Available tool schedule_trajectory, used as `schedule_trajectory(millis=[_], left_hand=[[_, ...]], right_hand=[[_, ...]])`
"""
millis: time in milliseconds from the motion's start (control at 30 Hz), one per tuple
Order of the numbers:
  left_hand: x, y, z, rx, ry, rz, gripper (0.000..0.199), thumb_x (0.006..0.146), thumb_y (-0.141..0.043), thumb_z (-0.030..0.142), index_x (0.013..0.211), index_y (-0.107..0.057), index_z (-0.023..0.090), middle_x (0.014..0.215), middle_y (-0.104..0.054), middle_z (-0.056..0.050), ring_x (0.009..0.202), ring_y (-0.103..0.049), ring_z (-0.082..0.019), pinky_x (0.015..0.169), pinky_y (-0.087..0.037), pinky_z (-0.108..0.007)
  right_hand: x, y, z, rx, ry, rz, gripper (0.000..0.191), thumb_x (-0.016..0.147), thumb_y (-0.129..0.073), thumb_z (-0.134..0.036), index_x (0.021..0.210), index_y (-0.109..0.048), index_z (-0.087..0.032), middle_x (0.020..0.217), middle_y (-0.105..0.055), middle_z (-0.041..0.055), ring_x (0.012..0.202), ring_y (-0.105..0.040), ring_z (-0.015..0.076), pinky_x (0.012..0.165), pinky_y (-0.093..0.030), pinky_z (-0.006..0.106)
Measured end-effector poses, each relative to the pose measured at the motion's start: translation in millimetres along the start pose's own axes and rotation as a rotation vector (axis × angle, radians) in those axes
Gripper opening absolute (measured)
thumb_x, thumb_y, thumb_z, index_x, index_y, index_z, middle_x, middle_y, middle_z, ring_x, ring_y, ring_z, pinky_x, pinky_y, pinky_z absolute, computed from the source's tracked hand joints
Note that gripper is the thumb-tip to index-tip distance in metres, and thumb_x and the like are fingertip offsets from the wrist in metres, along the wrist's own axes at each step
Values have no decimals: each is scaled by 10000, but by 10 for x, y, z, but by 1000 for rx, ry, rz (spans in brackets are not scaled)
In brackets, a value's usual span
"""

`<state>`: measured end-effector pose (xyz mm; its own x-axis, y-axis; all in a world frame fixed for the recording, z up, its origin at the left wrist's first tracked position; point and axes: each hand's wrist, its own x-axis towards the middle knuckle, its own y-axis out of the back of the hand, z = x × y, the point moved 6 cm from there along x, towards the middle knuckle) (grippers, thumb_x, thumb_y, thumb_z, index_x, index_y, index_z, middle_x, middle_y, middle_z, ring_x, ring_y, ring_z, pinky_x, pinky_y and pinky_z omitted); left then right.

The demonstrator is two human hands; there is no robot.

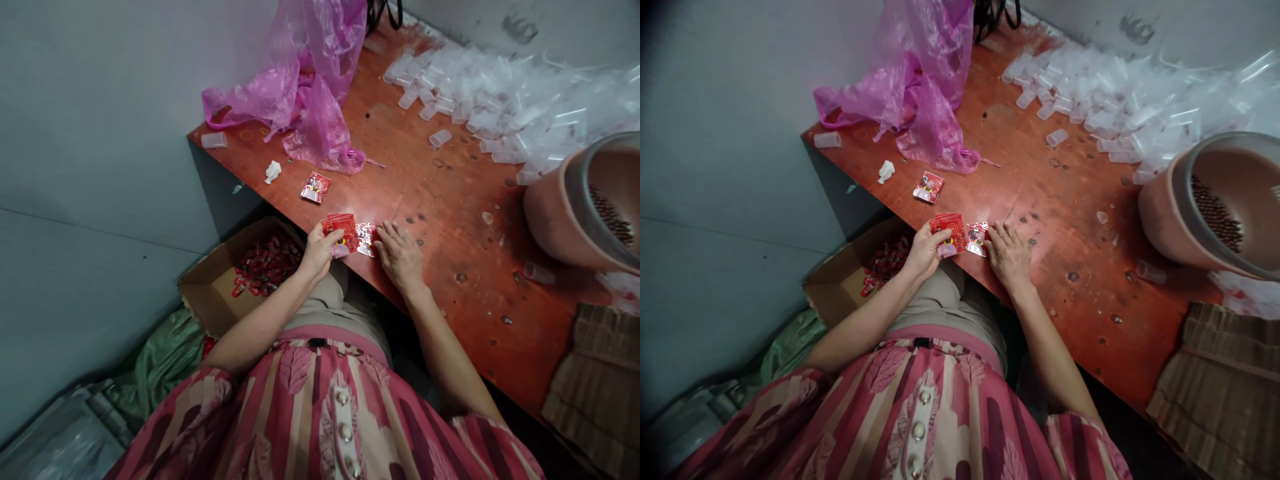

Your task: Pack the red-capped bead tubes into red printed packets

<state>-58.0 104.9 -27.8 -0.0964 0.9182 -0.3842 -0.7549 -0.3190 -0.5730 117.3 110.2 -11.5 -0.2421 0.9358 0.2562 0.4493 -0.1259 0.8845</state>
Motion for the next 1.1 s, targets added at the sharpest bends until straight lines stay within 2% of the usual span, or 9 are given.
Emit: schedule_trajectory(millis=[133, 433, 500, 667, 767, 833, 900, 1000, 1100], left_hand=[[38, 80, 22, 40, -32, 18, 291, 555, -754, 208, 805, -615, 157, 746, -652, 4, 629, -593, -94, 658, -498, -258], [73, 153, 16, 75, -41, 31, 311, 541, -760, 216, 812, -630, 134, 739, -661, -10, 610, -590, -114, 640, -492, -273], [71, 165, 5, 89, -45, 23, 341, 546, -760, 233, 847, -633, 136, 766, -667, -16, 622, -592, -117, 636, -492, -273], [51, 185, -5, 103, -70, 16, 360, 522, -798, 290, 802, -635, 133, 718, -659, -6, 597, -580, -114, 616, -487, -264], [-13, 82, -41, 69, 1, -71, 393, 591, -762, 438, 800, -645, 125, 730, -670, -35, 629, -601, -134, 637, -491, -273], [-75, -22, -96, 25, 99, -169, 483, 655, -672, 567, 825, -653, 116, 768, -681, -73, 695, -628, -171, 671, -498, -298], [-122, -81, -144, -5, 163, -218, 536, 659, -639, 616, 835, -655, 110, 780, -682, -88, 721, -638, -189, 687, -499, -313], [-120, -49, -170, 5, 132, -174, 461, 575, -775, 467, 847, -649, 117, 777, -678, -56, 676, -627, -153, 696, -494, -300], [-77, 33, -186, 37, 85, -109, 425, 502, -833, 324, 823, -643, 121, 769, -673, -33, 651, -615, -129, 697, -494, -294]], right_hand=[[-59, -110, -62, -34, 12, 0, 280, 902, -465, -325, 1109, -638, -249, 1240, -607, 63, 1223, -509, 272, 1020, -371, 498], [-42, -111, -82, 9, 18, 40, 221, 896, -469, -294, 946, -679, -244, 1167, -656, 65, 1122, -595, 237, 993, -430, 430], [-63, -62, -103, -32, 67, 88, 208, 893, -482, -288, 943, -679, -244, 1140, -671, 58, 1086, -618, 223, 973, -453, 406], [-144, 231, -250, -66, 240, 323, 154, 869, -539, -220, 964, -658, -195, 1068, -704, 62, 1010, -658, 180, 951, -481, 337], [-132, 327, -430, -26, 353, 342, 147, 857, -561, -199, 975, -649, -197, 1061, -708, 49, 1020, -652, 156, 943, -488, 296], [-101, 310, -560, -54, 427, 305, 155, 855, -570, -203, 988, -650, -207, 1078, -702, 38, 1051, -637, 158, 956, -478, 297], [-69, 245, -635, -114, 459, 252, 168, 863, -563, -224, 1006, -653, -222, 1102, -691, 29, 1077, -624, 171, 986, -456, 326], [-52, 158, -594, -134, 416, 201, 203, 879, -545, -268, 1049, -649, -231, 1135, -676, 30, 1093, -614, 177, 1000, -443, 344], [-65, 115, -396, -102, 263, 197, 270, 897, -508, -290, 1124, -622, -198, 1183, -649, 72, 1111, -602, 190, 961, -470, 346]])
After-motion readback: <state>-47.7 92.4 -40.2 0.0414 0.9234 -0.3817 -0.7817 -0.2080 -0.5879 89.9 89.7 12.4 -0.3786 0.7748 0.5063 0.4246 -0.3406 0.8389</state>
